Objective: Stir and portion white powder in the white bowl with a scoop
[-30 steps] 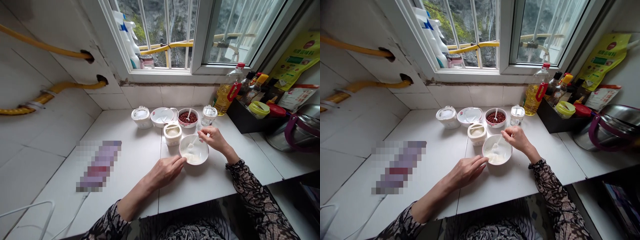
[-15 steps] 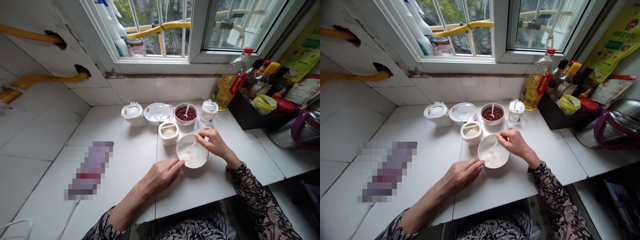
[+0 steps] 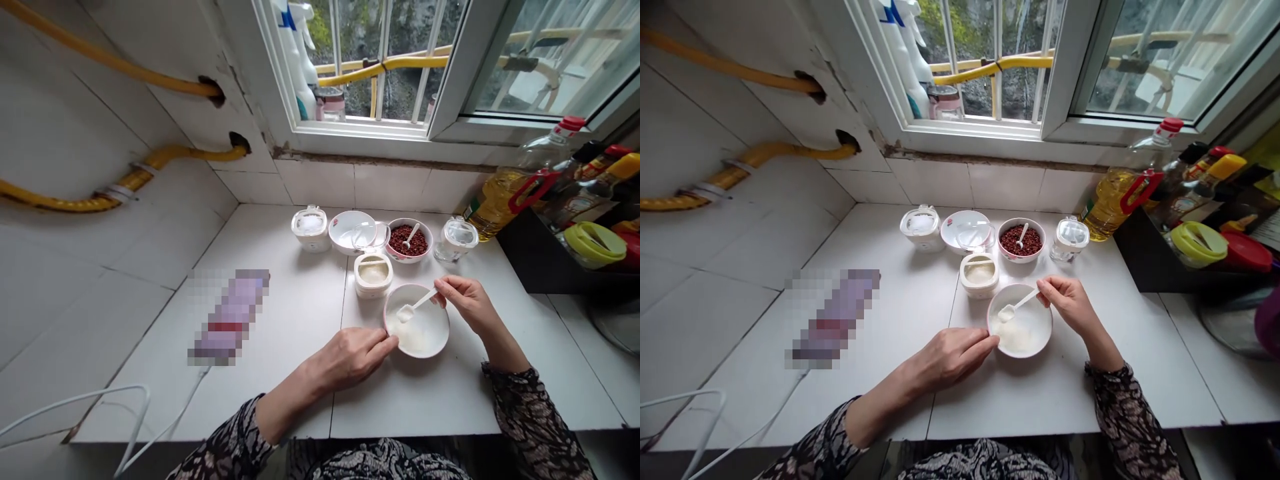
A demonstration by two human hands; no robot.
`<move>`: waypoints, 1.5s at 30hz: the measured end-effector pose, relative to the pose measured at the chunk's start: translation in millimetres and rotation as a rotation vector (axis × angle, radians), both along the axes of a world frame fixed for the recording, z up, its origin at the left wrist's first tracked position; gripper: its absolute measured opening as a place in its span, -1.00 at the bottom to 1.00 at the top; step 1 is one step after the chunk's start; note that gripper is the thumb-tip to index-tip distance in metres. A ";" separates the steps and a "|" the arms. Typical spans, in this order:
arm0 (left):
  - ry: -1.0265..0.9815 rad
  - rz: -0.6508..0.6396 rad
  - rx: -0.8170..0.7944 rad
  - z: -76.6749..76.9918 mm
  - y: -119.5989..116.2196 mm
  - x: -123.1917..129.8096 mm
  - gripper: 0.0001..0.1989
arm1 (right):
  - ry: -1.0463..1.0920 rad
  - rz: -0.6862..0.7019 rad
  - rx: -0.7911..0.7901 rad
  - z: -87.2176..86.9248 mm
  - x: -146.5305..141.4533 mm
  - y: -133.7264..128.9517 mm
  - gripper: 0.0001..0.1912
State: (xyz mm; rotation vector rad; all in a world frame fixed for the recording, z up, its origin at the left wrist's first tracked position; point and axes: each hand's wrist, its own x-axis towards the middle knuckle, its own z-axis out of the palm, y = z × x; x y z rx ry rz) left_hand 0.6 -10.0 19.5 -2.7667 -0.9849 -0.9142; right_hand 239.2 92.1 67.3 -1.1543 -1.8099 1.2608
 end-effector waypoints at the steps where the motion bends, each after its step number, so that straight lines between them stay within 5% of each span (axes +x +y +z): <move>1: 0.001 -0.002 0.005 0.2 0.1 0.0 -0.77 | 0.010 0.016 -0.042 1.8 1.7 1.5 -0.43; 10: -0.007 -0.006 -0.009 -2.6 -1.2 -1.0 -0.78 | 0.009 0.115 -0.228 10.6 13.6 6.4 -0.52; 25: -0.029 -0.022 -0.046 -6.0 -0.5 -1.6 -0.77 | 0.215 -0.137 -0.191 1.2 -8.8 6.1 -0.56; 28: -0.029 -0.026 -0.036 -4.8 -0.3 -0.9 -0.77 | 0.207 -0.214 -0.051 2.8 -20.6 0.9 -0.60; 31: -0.024 -0.021 -0.032 -3.7 -0.5 -0.3 -0.77 | 0.078 -0.264 0.262 3.0 -30.5 -6.8 -0.71; 35: -0.009 0.002 -0.027 -3.6 -1.0 0.5 -0.76 | -0.184 -0.117 0.807 2.3 -37.9 -14.8 -0.88; 37: 0.000 0.009 -0.023 -4.0 -1.1 0.8 -0.75 | -0.236 -0.083 0.939 2.3 -37.9 -16.6 -0.86; 40: 0.019 0.018 -0.021 -4.6 -1.1 0.8 -0.75 | -0.200 -0.143 0.940 1.8 -33.5 -17.3 -0.86; 45: 0.040 0.011 -0.033 -4.3 -0.4 0.3 -0.76 | -0.009 -0.273 0.689 -0.9 -20.4 -16.7 -0.82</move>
